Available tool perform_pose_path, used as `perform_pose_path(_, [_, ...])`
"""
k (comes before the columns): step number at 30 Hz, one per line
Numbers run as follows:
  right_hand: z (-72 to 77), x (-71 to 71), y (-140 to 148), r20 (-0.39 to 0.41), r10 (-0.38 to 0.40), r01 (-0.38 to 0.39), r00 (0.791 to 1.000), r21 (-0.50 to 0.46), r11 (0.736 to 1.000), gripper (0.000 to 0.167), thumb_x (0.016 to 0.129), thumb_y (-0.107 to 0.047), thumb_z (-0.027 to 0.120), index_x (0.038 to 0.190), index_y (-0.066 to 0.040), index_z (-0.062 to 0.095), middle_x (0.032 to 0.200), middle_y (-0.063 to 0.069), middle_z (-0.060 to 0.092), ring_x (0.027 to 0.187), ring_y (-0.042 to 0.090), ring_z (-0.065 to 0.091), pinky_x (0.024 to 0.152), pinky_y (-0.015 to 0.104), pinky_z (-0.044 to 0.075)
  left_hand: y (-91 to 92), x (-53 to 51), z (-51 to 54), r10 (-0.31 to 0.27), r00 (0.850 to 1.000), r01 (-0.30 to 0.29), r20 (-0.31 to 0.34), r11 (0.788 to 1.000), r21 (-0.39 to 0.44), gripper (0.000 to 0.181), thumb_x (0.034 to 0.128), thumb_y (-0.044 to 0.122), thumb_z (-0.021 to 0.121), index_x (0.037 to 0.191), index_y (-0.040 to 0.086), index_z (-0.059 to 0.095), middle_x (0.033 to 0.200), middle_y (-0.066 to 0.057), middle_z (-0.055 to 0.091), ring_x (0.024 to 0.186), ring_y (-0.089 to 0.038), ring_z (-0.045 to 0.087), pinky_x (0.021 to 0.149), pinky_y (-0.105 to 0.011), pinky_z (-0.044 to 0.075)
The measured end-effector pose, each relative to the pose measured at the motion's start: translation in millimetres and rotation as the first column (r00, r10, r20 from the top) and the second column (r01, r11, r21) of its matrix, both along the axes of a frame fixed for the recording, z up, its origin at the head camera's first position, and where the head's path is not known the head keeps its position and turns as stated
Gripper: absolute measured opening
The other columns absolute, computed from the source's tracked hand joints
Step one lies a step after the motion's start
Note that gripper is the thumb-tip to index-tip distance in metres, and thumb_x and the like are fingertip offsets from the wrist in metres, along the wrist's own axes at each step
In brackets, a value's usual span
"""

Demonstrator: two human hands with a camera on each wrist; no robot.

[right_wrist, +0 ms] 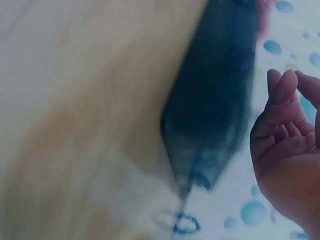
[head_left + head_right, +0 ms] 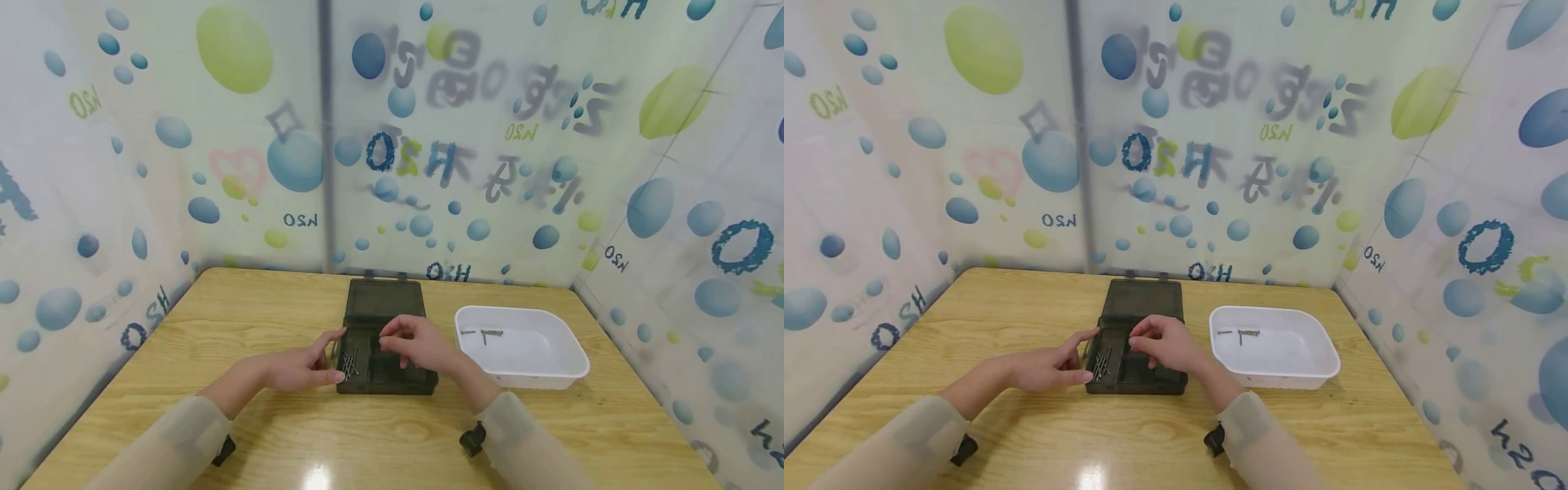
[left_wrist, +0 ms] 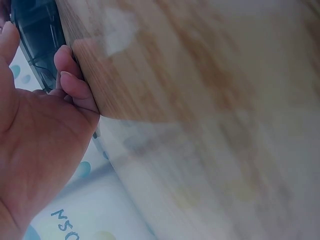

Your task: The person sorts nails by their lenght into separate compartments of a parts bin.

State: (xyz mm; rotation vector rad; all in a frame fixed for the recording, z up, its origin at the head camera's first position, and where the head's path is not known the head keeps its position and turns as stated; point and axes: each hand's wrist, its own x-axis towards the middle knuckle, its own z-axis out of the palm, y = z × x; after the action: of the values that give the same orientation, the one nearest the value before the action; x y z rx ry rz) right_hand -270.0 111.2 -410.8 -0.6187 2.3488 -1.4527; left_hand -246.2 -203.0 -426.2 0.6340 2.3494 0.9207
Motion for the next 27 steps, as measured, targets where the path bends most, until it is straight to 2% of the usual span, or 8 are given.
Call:
perform_pose_path(4, [13.8,-3.4,32.1,-0.008,-0.024,0.025,1.0,0.028,0.999,0.026,0.11,-0.031,0.071,0.124,-0.009,0.073,0.115,0.026,0.074,0.069,0.019,0.066,0.059,0.035,0.049,0.3,0.8,0.3,0.004,1.0,-0.004,0.005,1.0,-0.007,0.1,0.1103,0.054,0.064,0.178,0.023,-0.003,0.118,-0.005,0.063,0.107,-0.018,0.06,0.097,-0.045,0.048])
perform_pose_path(12, [26.9,-17.4,111.6,-0.056,-0.157,0.161,0.986,0.081,0.984,0.029,0.111,-0.03,0.07,0.127,-0.006,0.071,0.119,0.024,0.075,0.073,0.022,0.065,0.059,0.03,0.05,0.7,0.8,0.6,0.003,1.0,-0.003,0.008,1.0,-0.006,0.1,0.1106,0.053,0.064,0.178,0.023,-0.004,0.117,-0.005,0.063,0.107,-0.018,0.06,0.096,-0.045,0.047])
perform_pose_path(16, [26.5,-26.1,148.8,-0.047,-0.205,0.21,0.978,0.144,0.967,0.033,0.111,-0.03,0.069,0.131,-0.004,0.07,0.12,0.024,0.075,0.078,0.024,0.067,0.062,0.031,0.052,0.0,0.0,1.4,0.001,1.0,-0.001,0.002,1.0,-0.005,0.1,0.1107,0.053,0.063,0.178,0.023,-0.004,0.117,-0.005,0.063,0.108,-0.018,0.06,0.097,-0.044,0.048])
perform_pose_path(20, [21.0,-31.8,177.4,-0.042,-0.214,0.218,0.976,0.242,0.945,0.036,0.111,-0.028,0.068,0.135,-0.001,0.067,0.119,0.023,0.074,0.086,0.025,0.067,0.069,0.034,0.054,-0.6,-0.7,1.2,-0.001,1.0,0.001,0.001,1.0,-0.005,0.1,0.1104,0.054,0.064,0.178,0.024,-0.003,0.117,-0.004,0.064,0.108,-0.018,0.06,0.097,-0.044,0.048])
perform_pose_path(27, [4.9,-38.9,203.1,0.01,-0.246,0.22,0.969,0.412,0.884,0.031,0.108,-0.023,0.072,0.136,-0.011,0.066,0.106,0.012,0.069,0.09,0.025,0.063,0.078,0.034,0.055,-0.6,0.0,-0.3,0.0,1.0,0.0,0.001,1.0,-0.009,0.1,0.1097,0.055,0.065,0.178,0.024,-0.002,0.118,-0.004,0.064,0.109,-0.018,0.061,0.097,-0.044,0.048])
